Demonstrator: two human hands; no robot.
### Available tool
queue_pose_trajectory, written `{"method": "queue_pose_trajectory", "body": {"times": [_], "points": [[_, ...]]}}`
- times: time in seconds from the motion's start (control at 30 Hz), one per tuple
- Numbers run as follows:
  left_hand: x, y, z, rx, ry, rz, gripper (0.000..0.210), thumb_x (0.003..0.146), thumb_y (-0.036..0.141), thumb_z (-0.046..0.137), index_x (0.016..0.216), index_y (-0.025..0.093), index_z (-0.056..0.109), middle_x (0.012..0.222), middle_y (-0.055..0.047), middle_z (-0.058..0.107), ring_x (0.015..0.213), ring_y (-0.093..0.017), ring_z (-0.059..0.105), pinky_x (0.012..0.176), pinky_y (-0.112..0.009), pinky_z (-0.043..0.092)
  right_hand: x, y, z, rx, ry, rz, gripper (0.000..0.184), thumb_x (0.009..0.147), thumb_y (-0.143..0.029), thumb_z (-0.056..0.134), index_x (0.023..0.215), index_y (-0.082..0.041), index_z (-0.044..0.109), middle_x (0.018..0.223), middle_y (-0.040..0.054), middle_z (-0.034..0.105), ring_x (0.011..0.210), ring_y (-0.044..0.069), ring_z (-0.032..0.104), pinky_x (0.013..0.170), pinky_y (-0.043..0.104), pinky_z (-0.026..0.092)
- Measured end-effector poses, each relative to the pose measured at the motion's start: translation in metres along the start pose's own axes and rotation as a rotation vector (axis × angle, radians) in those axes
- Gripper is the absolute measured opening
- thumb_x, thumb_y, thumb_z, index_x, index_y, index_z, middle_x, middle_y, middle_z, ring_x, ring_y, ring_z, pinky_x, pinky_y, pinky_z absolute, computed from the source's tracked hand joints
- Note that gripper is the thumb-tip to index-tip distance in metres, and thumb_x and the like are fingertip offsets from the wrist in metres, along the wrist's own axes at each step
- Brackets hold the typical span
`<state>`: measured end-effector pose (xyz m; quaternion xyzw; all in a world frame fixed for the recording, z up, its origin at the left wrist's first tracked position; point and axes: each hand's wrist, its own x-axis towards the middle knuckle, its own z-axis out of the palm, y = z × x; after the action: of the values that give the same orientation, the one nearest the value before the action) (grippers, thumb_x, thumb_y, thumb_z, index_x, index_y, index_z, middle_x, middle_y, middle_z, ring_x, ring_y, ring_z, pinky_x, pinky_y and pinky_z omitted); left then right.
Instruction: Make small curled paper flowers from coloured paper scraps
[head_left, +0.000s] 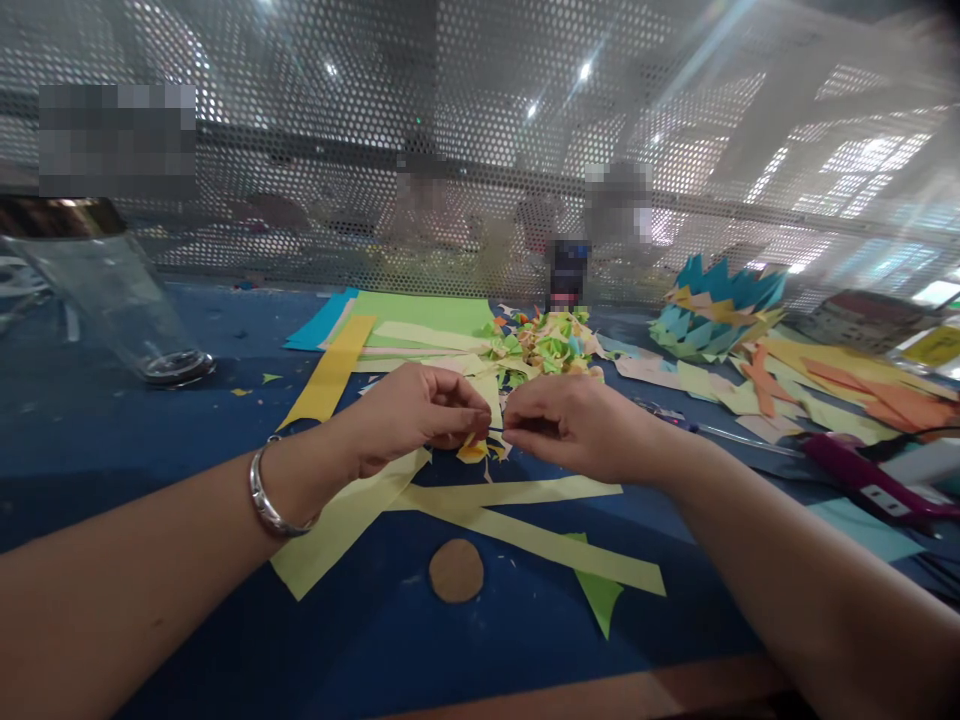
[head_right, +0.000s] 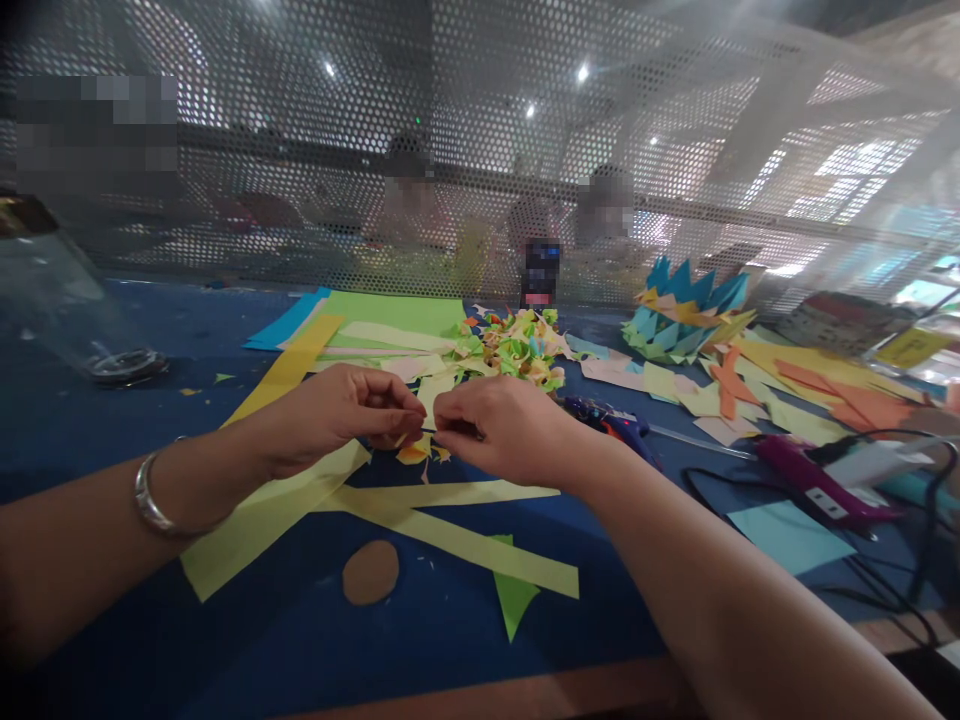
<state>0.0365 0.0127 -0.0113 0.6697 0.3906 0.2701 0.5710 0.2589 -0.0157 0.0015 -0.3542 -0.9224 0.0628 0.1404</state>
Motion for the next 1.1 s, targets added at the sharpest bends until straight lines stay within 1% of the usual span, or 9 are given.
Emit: {"method": "queue_pose_trajectory", "body": {"times": [0.23,0.3,0.43,0.57,0.67,0.77,0.97,1.03,1.1], "points": [[0.001,-0.001,-0.001,-0.017,0.024,-0.036,0.018,0.074,0.024,0.079,0.086,0.014,0.070,0.074,-0.004,0.070,0.063,-0.011,0.060,0.062,-0.024,0.047,0.000,-0.002,0.003,-0.009,0.026,0.015,0.015,0.093,-0.022,0.055,0.080,-0.017,0.059,0.075,0.0018,0.060,0.069,0.013,0.051,0.063,0.027,0.033],[0.000,-0.001,-0.001,-0.014,-0.001,-0.021,0.016,0.078,0.027,0.077,0.083,0.014,0.070,0.074,-0.004,0.070,0.062,-0.010,0.059,0.062,-0.023,0.046,-0.001,-0.001,0.003,-0.013,0.026,0.031,0.015,0.093,-0.022,0.056,0.079,-0.017,0.060,0.075,0.0017,0.059,0.069,0.013,0.051,0.062,0.027,0.033],[-0.001,0.002,-0.003,0.002,-0.087,0.001,0.023,0.084,0.035,0.072,0.081,0.013,0.070,0.077,-0.005,0.071,0.066,-0.010,0.060,0.064,-0.022,0.045,-0.002,0.000,0.001,-0.010,0.029,0.045,0.016,0.094,-0.024,0.055,0.081,-0.016,0.062,0.075,0.0017,0.061,0.068,0.013,0.051,0.062,0.027,0.033],[0.002,0.004,-0.009,-0.005,-0.142,-0.015,0.018,0.081,0.027,0.076,0.089,0.012,0.072,0.079,-0.004,0.071,0.066,-0.009,0.058,0.065,-0.023,0.044,-0.003,0.000,-0.001,0.002,0.028,0.058,0.017,0.094,-0.026,0.055,0.084,-0.016,0.065,0.075,0.0014,0.062,0.066,0.012,0.051,0.061,0.026,0.033],[0.003,0.004,-0.012,0.011,-0.169,-0.022,0.023,0.077,0.025,0.080,0.095,0.013,0.072,0.084,-0.004,0.072,0.072,-0.010,0.061,0.069,-0.025,0.046,-0.004,0.000,-0.003,0.010,0.027,0.075,0.017,0.094,-0.026,0.055,0.084,-0.017,0.065,0.074,0.0014,0.062,0.065,0.012,0.050,0.060,0.026,0.032],[0.003,0.004,-0.014,0.046,-0.172,-0.024,0.026,0.075,0.026,0.082,0.097,0.014,0.073,0.088,-0.005,0.073,0.078,-0.012,0.064,0.074,-0.027,0.048,-0.004,0.000,-0.004,0.016,0.018,0.084,0.017,0.094,-0.026,0.055,0.083,-0.017,0.064,0.073,0.0016,0.062,0.064,0.012,0.050,0.060,0.026,0.032],[0.004,0.002,-0.013,0.035,-0.145,-0.023,0.025,0.074,0.027,0.082,0.094,0.015,0.072,0.088,-0.005,0.074,0.081,-0.014,0.067,0.077,-0.029,0.050,-0.002,-0.001,-0.004,0.007,0.013,0.077,0.018,0.095,-0.027,0.055,0.081,-0.017,0.063,0.072,0.0008,0.061,0.064,0.012,0.049,0.059,0.026,0.031],[0.004,0.002,-0.012,0.030,-0.147,-0.024,0.023,0.075,0.025,0.082,0.093,0.015,0.073,0.088,-0.005,0.075,0.080,-0.013,0.067,0.076,-0.027,0.050,-0.002,-0.001,-0.003,-0.001,0.006,0.069,0.019,0.095,-0.026,0.054,0.081,-0.017,0.062,0.072,0.0007,0.060,0.064,0.012,0.049,0.060,0.026,0.031],[0.004,0.003,-0.012,0.030,-0.155,-0.013,0.017,0.077,0.025,0.079,0.090,0.014,0.074,0.084,-0.005,0.074,0.074,-0.012,0.065,0.071,-0.025,0.048,-0.002,-0.002,-0.003,0.000,-0.002,0.061,0.019,0.095,-0.025,0.054,0.081,-0.017,0.062,0.071,0.0003,0.059,0.064,0.011,0.048,0.059,0.026,0.030]]}}
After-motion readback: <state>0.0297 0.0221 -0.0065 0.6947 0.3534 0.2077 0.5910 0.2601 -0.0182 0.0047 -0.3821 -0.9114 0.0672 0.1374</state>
